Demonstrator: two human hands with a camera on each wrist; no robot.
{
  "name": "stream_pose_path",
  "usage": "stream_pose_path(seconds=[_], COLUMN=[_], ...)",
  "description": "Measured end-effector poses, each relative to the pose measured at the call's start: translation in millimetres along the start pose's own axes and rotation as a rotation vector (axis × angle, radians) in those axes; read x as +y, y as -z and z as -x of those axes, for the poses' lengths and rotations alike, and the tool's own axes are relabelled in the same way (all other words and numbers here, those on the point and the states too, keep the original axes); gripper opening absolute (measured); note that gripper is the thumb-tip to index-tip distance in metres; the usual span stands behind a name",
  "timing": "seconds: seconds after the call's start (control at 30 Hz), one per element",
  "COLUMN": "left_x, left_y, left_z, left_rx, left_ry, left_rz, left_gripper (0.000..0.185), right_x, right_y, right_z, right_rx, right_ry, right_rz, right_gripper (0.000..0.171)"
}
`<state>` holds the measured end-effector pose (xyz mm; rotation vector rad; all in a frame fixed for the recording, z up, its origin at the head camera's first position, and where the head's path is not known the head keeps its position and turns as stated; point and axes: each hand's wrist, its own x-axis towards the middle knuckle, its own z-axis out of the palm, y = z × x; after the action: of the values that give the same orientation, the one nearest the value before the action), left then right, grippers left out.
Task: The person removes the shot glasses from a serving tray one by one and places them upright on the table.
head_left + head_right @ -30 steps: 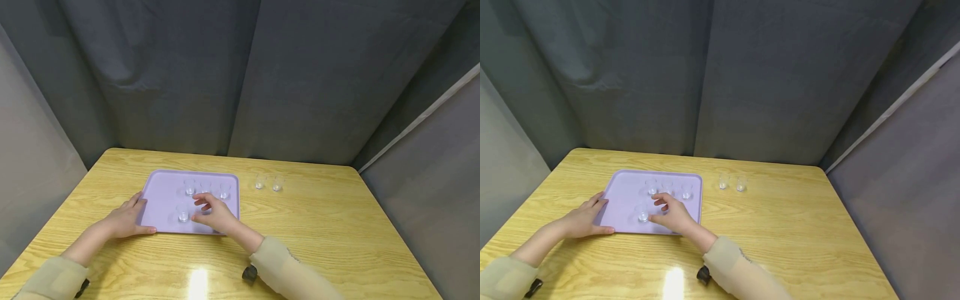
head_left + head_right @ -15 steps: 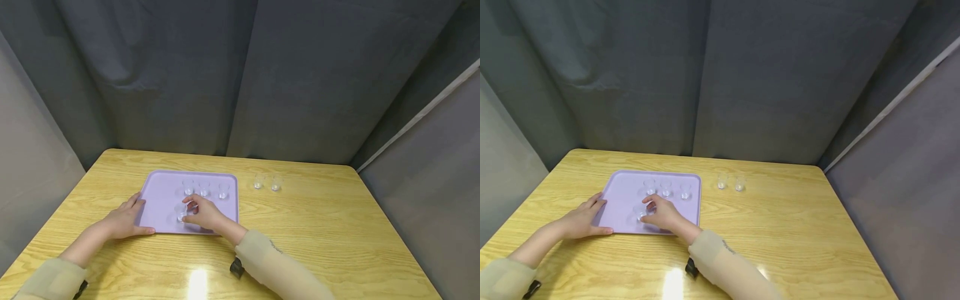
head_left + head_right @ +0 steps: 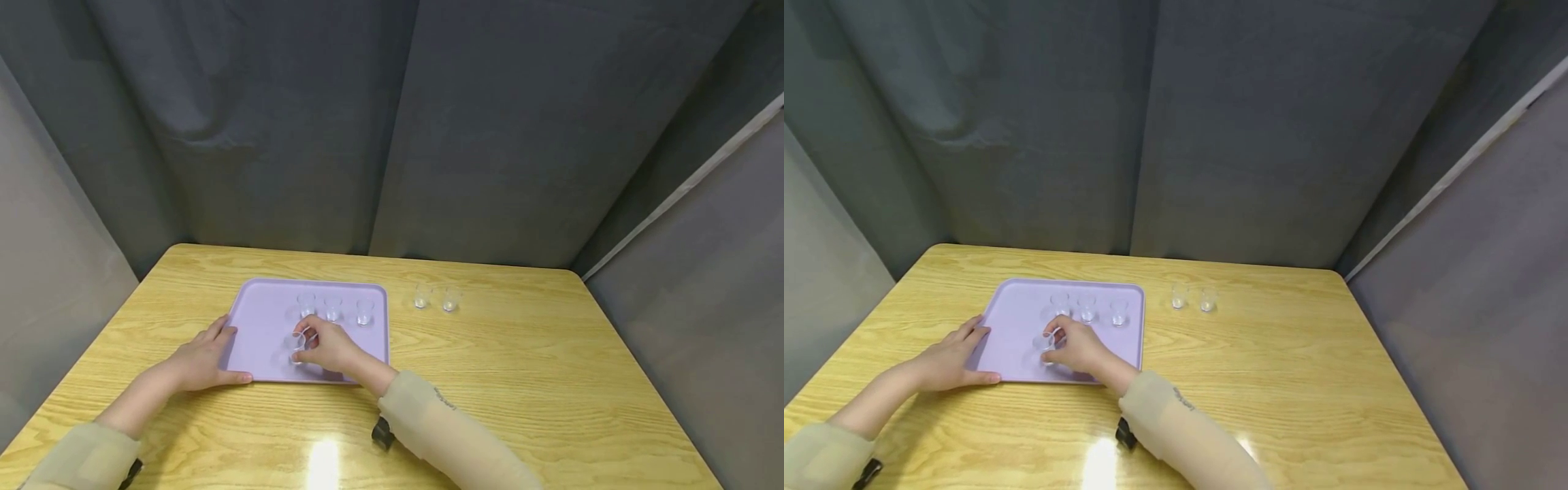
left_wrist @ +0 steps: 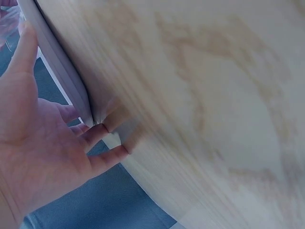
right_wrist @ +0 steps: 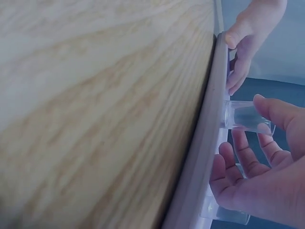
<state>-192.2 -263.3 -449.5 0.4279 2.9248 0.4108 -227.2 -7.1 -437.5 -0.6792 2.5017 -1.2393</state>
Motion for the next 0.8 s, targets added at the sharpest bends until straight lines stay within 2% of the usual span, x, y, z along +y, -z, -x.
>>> stream_pose_path(seconds=[0.27,0.6,0.8], left_x=[-0.2,0.9,0.6], left_y=[0.3,2.3,1.0], left_z=[0.8,1.5,1.7], left_rx=[0.007,-0.004,-0.008], left_ry=[-0.004,-0.003,-0.007], left_rz=[0.007,0.018,0.017], left_gripper=[0.111,0.111,0.112], right_x=[-2.9,-16.7,-17.1], right_y=[16.3,61.1,87.6], right_z=[7.7,32.2,48.0], right_rx=[-0.029,-0.088,-0.087], right_ry=[0.019,0.103,0.160], right_rz=[0.019,0.091,0.108], right_gripper=[0.035,0.032,0.032])
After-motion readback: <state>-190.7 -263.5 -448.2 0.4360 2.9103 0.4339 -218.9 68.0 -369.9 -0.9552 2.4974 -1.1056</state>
